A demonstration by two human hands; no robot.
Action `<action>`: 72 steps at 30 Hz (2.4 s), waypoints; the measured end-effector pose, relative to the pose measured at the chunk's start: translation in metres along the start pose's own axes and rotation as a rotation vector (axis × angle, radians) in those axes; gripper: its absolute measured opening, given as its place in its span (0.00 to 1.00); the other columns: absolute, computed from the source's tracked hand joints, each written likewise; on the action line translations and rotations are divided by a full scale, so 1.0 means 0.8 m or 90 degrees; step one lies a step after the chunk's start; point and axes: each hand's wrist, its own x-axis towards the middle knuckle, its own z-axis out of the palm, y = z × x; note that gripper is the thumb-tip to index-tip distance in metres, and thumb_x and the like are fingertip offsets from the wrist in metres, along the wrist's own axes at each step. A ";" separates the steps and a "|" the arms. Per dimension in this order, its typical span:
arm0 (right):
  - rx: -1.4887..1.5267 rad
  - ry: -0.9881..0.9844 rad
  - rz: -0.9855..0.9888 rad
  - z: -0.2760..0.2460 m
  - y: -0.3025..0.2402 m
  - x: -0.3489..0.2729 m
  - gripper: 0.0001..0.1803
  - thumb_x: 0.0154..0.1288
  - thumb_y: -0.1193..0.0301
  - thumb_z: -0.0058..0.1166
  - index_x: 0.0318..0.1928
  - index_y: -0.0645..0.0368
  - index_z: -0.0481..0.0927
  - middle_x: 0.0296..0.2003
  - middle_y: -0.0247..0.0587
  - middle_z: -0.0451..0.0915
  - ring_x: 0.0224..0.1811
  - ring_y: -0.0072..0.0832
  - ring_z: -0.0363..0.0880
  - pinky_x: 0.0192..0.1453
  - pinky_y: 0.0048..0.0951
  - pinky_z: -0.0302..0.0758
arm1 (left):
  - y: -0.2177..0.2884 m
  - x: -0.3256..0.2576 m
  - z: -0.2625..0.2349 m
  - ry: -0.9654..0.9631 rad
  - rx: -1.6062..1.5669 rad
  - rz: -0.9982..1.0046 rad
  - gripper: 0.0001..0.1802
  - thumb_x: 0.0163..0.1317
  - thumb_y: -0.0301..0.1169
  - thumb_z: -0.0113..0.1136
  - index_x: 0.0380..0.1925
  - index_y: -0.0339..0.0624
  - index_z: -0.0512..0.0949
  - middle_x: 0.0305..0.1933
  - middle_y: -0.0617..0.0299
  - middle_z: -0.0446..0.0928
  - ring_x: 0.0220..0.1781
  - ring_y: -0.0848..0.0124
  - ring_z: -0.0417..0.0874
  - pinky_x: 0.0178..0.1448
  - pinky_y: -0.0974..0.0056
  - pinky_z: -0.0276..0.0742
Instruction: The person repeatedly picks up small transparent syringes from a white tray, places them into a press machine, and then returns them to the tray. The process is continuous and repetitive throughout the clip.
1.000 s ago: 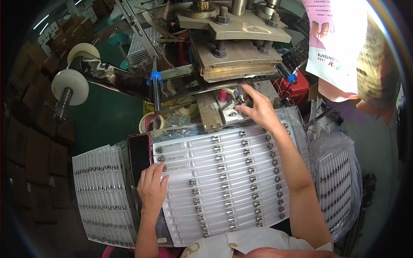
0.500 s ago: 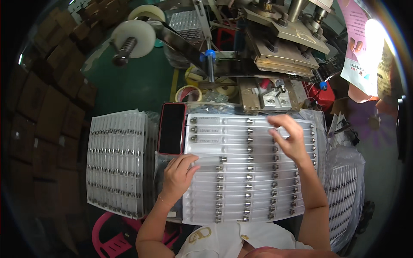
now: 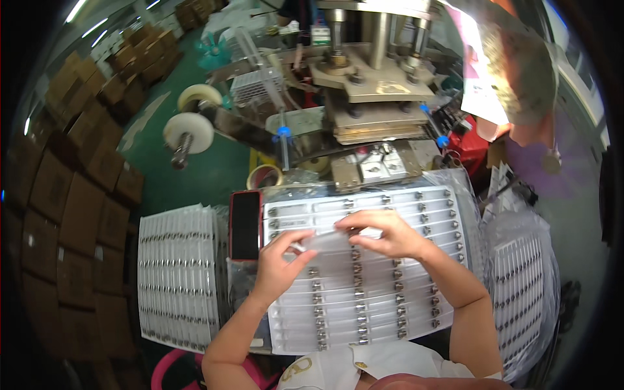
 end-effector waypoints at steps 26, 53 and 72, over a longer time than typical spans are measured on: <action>-0.475 0.377 0.073 -0.088 0.107 0.036 0.31 0.50 0.70 0.66 0.57 0.55 0.72 0.42 0.44 0.78 0.42 0.41 0.78 0.46 0.37 0.75 | -0.015 -0.062 0.009 0.114 0.277 0.111 0.18 0.48 0.19 0.65 0.42 0.39 0.81 0.24 0.61 0.77 0.22 0.73 0.77 0.25 0.71 0.71; -0.358 0.275 0.308 -0.110 0.092 0.037 0.31 0.55 0.66 0.64 0.61 0.53 0.71 0.46 0.48 0.79 0.45 0.42 0.79 0.48 0.38 0.74 | -0.050 -0.085 -0.011 0.283 -0.010 -0.036 0.14 0.54 0.22 0.61 0.42 0.33 0.79 0.30 0.61 0.77 0.26 0.78 0.74 0.29 0.75 0.70; -0.450 -0.125 -0.141 0.129 0.019 0.001 0.15 0.52 0.71 0.61 0.42 0.61 0.80 0.35 0.39 0.78 0.41 0.33 0.76 0.46 0.33 0.75 | -0.077 -0.017 -0.059 -0.015 0.426 0.027 0.16 0.46 0.28 0.69 0.39 0.46 0.82 0.41 0.64 0.80 0.39 0.64 0.78 0.44 0.63 0.76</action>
